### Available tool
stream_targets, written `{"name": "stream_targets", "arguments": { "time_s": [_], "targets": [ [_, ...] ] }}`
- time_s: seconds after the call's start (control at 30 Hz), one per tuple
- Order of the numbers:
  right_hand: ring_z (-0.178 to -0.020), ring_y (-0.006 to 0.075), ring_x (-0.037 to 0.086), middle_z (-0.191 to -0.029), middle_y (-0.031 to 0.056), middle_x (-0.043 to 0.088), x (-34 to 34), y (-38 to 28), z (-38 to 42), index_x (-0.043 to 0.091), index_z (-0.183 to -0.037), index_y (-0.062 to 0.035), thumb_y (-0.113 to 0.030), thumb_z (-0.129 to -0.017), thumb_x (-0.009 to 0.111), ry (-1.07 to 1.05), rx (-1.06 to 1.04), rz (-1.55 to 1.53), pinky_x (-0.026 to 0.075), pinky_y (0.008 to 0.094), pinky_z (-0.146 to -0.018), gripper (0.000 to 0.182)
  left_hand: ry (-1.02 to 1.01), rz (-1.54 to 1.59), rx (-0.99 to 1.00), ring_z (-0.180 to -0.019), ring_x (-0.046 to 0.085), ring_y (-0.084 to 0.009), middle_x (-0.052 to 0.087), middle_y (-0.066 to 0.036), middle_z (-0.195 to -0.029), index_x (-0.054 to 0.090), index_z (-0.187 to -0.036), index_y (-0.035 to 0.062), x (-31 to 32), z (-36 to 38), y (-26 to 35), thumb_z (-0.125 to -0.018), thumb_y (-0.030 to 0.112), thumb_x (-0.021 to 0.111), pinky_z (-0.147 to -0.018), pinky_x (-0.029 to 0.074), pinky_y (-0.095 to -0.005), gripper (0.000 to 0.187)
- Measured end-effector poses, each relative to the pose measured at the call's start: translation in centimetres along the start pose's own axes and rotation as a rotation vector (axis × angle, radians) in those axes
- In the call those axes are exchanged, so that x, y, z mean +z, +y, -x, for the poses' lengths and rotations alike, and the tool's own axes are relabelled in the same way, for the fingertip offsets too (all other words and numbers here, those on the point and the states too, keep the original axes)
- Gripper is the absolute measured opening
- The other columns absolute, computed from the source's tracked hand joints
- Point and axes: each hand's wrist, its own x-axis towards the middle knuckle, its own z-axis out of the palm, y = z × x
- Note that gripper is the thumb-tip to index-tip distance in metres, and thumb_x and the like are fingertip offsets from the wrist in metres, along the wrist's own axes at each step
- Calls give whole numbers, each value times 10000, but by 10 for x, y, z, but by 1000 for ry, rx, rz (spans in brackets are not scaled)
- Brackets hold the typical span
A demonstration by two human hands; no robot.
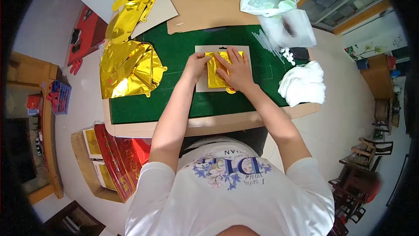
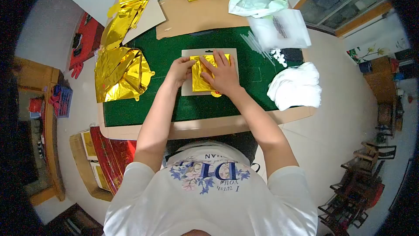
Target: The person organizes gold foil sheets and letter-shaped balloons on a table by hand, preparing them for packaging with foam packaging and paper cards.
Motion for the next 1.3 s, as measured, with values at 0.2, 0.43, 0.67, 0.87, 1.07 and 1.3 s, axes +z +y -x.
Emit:
{"name": "stream_targets", "arguments": {
  "time_s": [0.2,0.43,0.67,0.87,1.07,1.3],
  "targets": [
    [-1384,327,278,-1480,180,320,-1,0,-1,427,-1405,-320,-480,-916,489,4,-2,-4,179,565,-1102,518,70,-814,75,-739,699,-256,687,-203,-839,664,-888,-21,-2,11,17,-894,244,551,-677,556,-366,288],
    [-1390,326,267,-1487,187,305,-1,0,0,427,-1401,-351,-487,-914,491,-3,-1,0,168,565,-1105,509,140,-896,190,-543,671,-266,663,-142,-624,668,-773,-12,-5,7,17,-882,214,508,-609,550,-362,298],
    [-1408,323,232,-1506,183,272,0,0,0,391,-1419,-370,-496,-916,478,-29,-2,11,145,564,-1113,525,151,-660,139,-554,679,-174,672,-107,-636,697,-807,-3,-7,-5,30,-864,192,574,-543,547,-304,237],
    [-1420,314,204,-1520,173,245,-2,-1,-1,375,-1425,-376,-499,-924,461,-63,19,17,136,560,-1118,523,120,-767,137,-600,686,-220,688,-115,-704,704,-836,-2,-9,-11,29,-849,180,604,-589,561,-335,208],
    [-1419,302,209,-1521,162,246,0,-1,-1,377,-1423,-381,-503,-928,453,-52,22,18,134,559,-1119,515,359,-1136,428,-786,657,-335,676,-141,-807,680,-842,28,7,7,19,-811,137,620,-700,532,-422,128],
    [-1413,300,222,-1512,161,267,3,1,1,403,-1409,-372,-493,-929,456,-32,23,9,142,562,-1117,498,416,-1178,685,-906,571,-322,575,-123,-921,611,-952,71,6,13,6,-801,140,665,-768,480,-422,174]
  ]
}}
